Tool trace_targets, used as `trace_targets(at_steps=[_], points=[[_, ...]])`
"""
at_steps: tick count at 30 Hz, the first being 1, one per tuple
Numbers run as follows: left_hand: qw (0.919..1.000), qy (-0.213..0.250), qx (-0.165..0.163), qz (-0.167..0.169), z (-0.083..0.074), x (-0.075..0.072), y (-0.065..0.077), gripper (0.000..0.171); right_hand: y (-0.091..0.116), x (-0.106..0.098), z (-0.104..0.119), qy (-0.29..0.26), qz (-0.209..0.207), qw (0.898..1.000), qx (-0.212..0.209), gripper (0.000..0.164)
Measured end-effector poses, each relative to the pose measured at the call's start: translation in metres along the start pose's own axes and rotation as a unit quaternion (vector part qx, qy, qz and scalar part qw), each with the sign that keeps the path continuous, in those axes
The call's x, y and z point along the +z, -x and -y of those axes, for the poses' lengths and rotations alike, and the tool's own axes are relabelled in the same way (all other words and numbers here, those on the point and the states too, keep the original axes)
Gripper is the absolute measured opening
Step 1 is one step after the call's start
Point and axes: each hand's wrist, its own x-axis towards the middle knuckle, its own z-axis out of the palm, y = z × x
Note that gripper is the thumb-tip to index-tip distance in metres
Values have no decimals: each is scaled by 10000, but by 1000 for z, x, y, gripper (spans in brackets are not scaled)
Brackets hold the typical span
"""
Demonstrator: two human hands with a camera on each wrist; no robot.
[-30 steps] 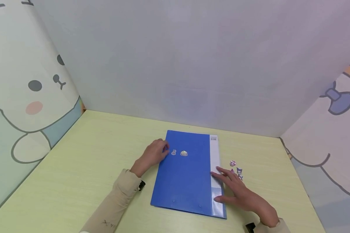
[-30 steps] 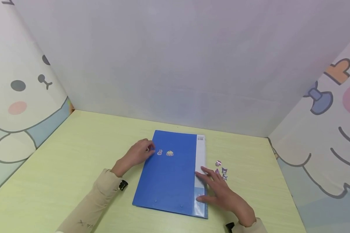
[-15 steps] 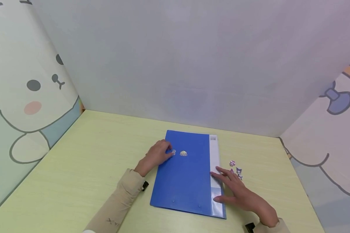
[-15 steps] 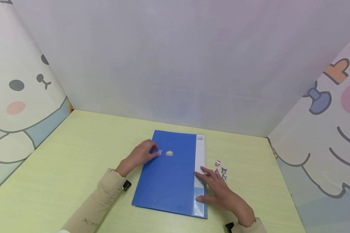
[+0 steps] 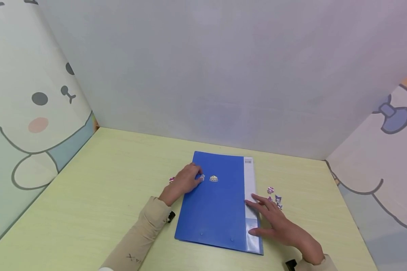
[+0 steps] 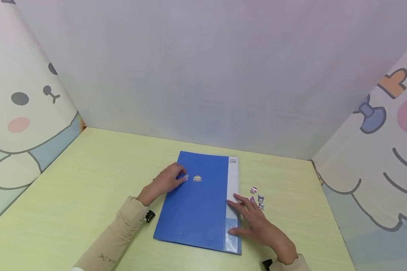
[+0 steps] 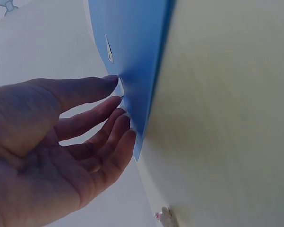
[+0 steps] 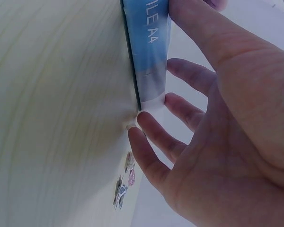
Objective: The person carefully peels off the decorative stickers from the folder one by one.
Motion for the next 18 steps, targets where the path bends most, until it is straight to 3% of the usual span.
trace_targets(at_steps=[18], points=[[9997, 216, 74, 70, 0, 1, 1, 15, -1, 3, -2, -62, 39, 9999, 131, 78]])
